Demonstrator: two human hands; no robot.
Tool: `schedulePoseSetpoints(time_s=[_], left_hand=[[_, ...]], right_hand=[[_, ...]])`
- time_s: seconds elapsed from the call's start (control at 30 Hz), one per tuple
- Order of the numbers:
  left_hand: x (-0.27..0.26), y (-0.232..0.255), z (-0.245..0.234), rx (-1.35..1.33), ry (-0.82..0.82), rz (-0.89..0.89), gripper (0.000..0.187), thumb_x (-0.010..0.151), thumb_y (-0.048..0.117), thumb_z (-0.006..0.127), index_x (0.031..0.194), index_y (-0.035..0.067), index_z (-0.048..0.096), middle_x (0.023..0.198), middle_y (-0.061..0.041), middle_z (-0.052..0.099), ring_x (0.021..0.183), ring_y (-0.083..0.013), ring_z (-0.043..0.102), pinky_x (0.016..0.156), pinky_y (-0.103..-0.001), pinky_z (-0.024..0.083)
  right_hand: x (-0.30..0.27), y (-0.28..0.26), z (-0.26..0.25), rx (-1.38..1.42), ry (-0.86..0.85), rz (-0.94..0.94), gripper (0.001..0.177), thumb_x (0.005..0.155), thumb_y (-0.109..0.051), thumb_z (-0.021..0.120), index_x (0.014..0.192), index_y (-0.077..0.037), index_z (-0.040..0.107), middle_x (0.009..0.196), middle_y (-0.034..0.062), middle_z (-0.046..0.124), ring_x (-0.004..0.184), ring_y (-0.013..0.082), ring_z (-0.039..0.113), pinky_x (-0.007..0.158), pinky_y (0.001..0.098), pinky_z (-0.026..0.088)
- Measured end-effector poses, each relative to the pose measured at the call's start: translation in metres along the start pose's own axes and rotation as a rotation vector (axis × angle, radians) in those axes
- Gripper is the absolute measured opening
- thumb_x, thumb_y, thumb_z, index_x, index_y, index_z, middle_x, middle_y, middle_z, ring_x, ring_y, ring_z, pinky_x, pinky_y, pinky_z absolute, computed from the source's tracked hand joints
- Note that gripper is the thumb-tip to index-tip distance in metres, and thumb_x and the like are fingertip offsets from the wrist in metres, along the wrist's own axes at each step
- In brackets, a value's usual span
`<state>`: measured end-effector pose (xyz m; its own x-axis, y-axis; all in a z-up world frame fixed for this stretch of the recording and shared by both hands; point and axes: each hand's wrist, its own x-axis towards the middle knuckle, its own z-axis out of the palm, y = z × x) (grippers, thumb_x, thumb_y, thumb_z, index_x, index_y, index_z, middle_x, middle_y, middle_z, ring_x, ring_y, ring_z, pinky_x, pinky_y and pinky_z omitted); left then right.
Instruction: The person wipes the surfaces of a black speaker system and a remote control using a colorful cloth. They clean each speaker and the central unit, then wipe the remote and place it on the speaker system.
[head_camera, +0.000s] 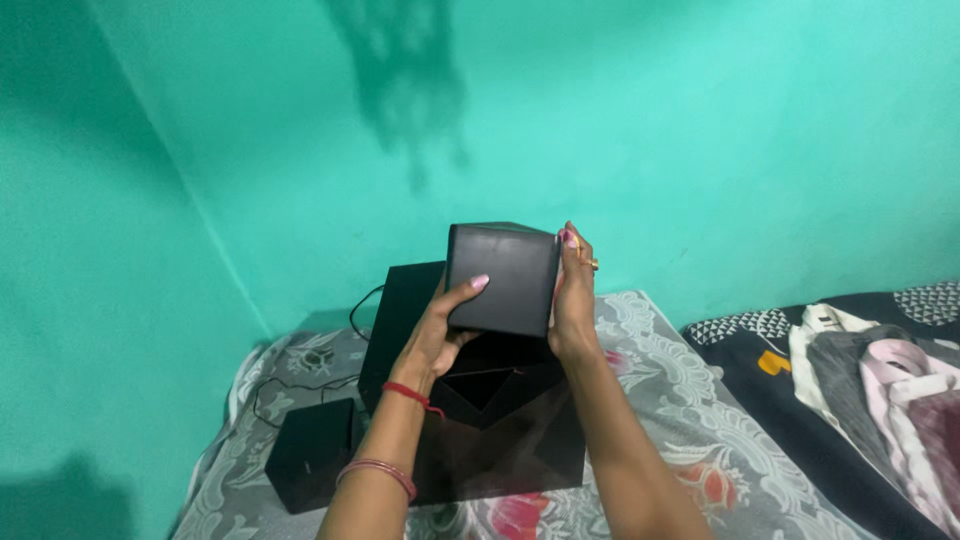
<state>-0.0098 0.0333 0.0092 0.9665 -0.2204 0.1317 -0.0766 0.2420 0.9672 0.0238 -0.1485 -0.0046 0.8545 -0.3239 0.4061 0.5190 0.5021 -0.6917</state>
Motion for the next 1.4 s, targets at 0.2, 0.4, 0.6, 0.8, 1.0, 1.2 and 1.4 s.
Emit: schedulePoseSetpoints(time_s=[0.2,0.4,0.6,0.8,1.0,1.2,1.4], left_hand=[[0.007,-0.006,0.001,-0.134,0.094,0.056,0.084,0.077,0.051,0.075,0.143,0.008,0.045,0.127,-0.021,0.059,0.124,-0.0361,0.055,0.103,-0.057,0.047],[-0.008,0.014,0.002,-0.627,-0.021,-0.033,0.076,0.072,0.054,0.071,0.133,0.009,0.058,0.123,-0.016,0.068,0.120,-0.0394,0.062,0.101,-0.066,0.045],[-0.017,0.011,0.027,-0.667,-0.044,-0.020,0.073,0.078,0.066,0.065,0.129,0.013,0.063,0.116,-0.013,0.064,0.108,-0.0334,0.058,0.093,-0.065,0.045],[-0.012,0.010,0.025,-0.749,-0.108,-0.065,0.073,0.082,0.068,0.061,0.123,0.008,0.068,0.125,-0.011,0.067,0.119,-0.0237,0.066,0.102,-0.040,0.056],[-0.012,0.009,0.015,-0.759,-0.404,-0.024,0.088,0.090,0.082,0.055,0.120,0.000,0.066,0.117,-0.018,0.065,0.105,-0.0300,0.066,0.095,-0.041,0.055],[-0.007,0.011,0.021,-0.642,-0.209,0.040,0.081,0.077,0.075,0.053,0.133,0.016,0.060,0.132,-0.015,0.062,0.116,-0.0313,0.064,0.094,-0.064,0.048],[0.000,0.022,0.005,-0.667,-0.429,-0.041,0.098,0.081,0.069,0.062,0.149,0.002,0.045,0.139,-0.029,0.056,0.128,-0.0523,0.055,0.104,-0.071,0.045]], right_hand=[[-0.035,-0.002,0.006,-0.270,0.016,0.070,0.051,0.110,-0.037,0.038,0.154,-0.012,0.034,0.155,0.0096,0.037,0.147,0.0194,0.029,0.117,0.0377,0.024],[-0.086,0.007,-0.012,-0.559,-0.111,-0.541,0.036,0.107,-0.014,0.057,0.142,-0.008,0.061,0.144,0.0168,0.054,0.138,0.0298,0.054,0.120,0.0440,0.044],[-0.078,0.007,0.024,-0.853,0.034,-1.110,0.047,0.096,-0.007,0.069,0.140,-0.008,0.051,0.150,0.0181,0.046,0.141,0.0415,0.042,0.122,0.0535,0.032],[-0.064,-0.003,0.051,-1.057,-0.120,-1.255,0.048,0.093,-0.013,0.075,0.138,-0.017,0.059,0.149,0.0100,0.046,0.137,0.0379,0.041,0.111,0.0501,0.037],[-0.062,-0.010,0.027,-1.119,-0.529,-1.432,0.046,0.086,-0.018,0.080,0.130,-0.025,0.067,0.146,0.0024,0.048,0.133,0.0322,0.043,0.108,0.0505,0.040],[-0.057,0.001,-0.015,-1.237,-0.220,-1.099,0.038,0.086,-0.006,0.072,0.121,-0.018,0.068,0.138,0.0103,0.056,0.127,0.0372,0.051,0.102,0.0530,0.046],[0.023,-0.037,-0.077,-0.160,-0.165,-0.018,0.045,0.099,-0.030,0.069,0.134,-0.003,0.058,0.106,0.0167,0.067,0.081,0.0209,0.071,0.069,0.0354,0.062]])
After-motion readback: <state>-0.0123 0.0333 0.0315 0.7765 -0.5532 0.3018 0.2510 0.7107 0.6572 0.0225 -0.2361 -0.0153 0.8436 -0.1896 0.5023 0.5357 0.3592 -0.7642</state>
